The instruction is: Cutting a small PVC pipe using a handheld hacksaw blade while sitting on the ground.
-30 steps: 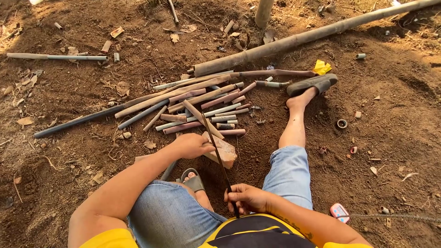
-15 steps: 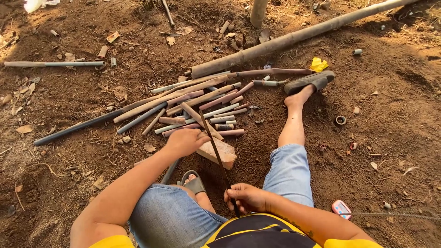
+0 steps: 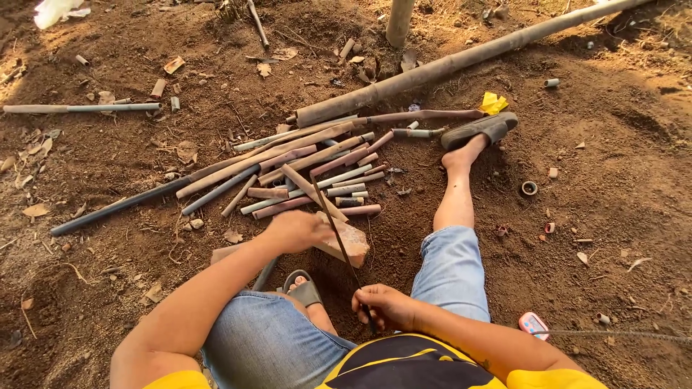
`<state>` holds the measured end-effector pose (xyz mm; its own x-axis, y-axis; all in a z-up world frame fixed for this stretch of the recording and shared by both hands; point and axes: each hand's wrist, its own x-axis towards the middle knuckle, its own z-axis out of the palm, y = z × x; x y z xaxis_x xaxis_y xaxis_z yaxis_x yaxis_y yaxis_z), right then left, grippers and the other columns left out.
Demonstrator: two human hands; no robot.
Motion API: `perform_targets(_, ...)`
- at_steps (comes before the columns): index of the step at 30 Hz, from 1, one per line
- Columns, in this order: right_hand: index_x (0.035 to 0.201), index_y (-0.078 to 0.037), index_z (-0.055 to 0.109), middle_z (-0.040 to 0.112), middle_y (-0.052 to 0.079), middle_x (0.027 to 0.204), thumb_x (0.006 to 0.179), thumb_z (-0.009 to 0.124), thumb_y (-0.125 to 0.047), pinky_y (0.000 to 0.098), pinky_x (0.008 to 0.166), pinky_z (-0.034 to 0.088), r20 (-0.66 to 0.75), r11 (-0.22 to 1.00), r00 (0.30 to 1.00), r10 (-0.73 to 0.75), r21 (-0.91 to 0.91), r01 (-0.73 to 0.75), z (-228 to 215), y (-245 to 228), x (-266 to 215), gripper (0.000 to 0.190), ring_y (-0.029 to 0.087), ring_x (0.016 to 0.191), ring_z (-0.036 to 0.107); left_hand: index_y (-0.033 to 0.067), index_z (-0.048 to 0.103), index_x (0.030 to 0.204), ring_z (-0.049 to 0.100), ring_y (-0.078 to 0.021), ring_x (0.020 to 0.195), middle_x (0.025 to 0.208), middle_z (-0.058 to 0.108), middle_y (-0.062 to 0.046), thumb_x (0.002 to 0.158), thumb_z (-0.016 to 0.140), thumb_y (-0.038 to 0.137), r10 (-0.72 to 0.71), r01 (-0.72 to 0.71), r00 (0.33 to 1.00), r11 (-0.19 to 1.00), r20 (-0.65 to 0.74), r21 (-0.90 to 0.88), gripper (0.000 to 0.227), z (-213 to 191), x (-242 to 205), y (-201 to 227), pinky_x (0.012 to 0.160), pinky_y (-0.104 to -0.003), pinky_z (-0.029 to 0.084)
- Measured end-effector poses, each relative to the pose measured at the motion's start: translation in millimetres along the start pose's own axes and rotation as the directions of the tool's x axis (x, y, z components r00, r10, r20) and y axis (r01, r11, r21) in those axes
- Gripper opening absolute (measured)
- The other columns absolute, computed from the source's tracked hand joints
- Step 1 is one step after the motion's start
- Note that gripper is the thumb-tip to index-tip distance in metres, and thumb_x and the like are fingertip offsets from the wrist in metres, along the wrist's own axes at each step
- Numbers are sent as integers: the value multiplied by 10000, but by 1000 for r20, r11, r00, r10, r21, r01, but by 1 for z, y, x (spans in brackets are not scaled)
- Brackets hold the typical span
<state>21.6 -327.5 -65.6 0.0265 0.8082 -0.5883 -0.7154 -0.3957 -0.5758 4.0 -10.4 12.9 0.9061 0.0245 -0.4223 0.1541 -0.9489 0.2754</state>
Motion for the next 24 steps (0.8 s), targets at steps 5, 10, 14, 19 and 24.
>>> perform_targets(5,993,-74,714,693,65,713,1118,568,-400,235,422,339,23,1000,1000,17,-8,-17,0,-3,3,379,92,436,463,138,780,1065,729,-362,906,999,783,-106,876,658,748,37,-34,994,999,-103,31,650,10,4,-6,784,-470,556)
perform_targets(10,979,-73,714,668,63,684,1125,537,-434,241,400,299,9,1000,1000,2,3,-2,0,0,3,427,90,411,416,142,781,1079,730,-351,952,1023,794,-93,896,687,636,-54,52,997,998,-51,-46,535,11,3,-4,821,-457,564)
perform_targets(14,993,-69,716,657,58,664,1121,528,-416,232,378,297,-73,997,995,-61,-40,59,2,2,6,415,85,403,416,81,753,1097,730,-358,948,1043,779,-127,917,645,717,-22,22,1000,1000,12,17,669,23,12,-9,824,-468,564)
perform_targets(19,992,-52,722,634,40,655,1134,511,-412,225,388,295,-163,990,977,-138,-4,140,2,-7,10,441,76,440,456,170,782,1112,735,-331,942,1033,800,-66,918,649,666,-53,53,999,997,-10,-57,548,17,16,-23,826,-440,568)
perform_targets(24,945,-116,732,593,83,622,1088,593,-534,263,371,254,-263,982,953,-152,-151,115,7,2,14,463,129,395,327,80,784,1098,741,-380,1167,1078,804,-176,907,688,668,-25,34,996,993,83,-113,625,12,11,-33,1021,-505,586)
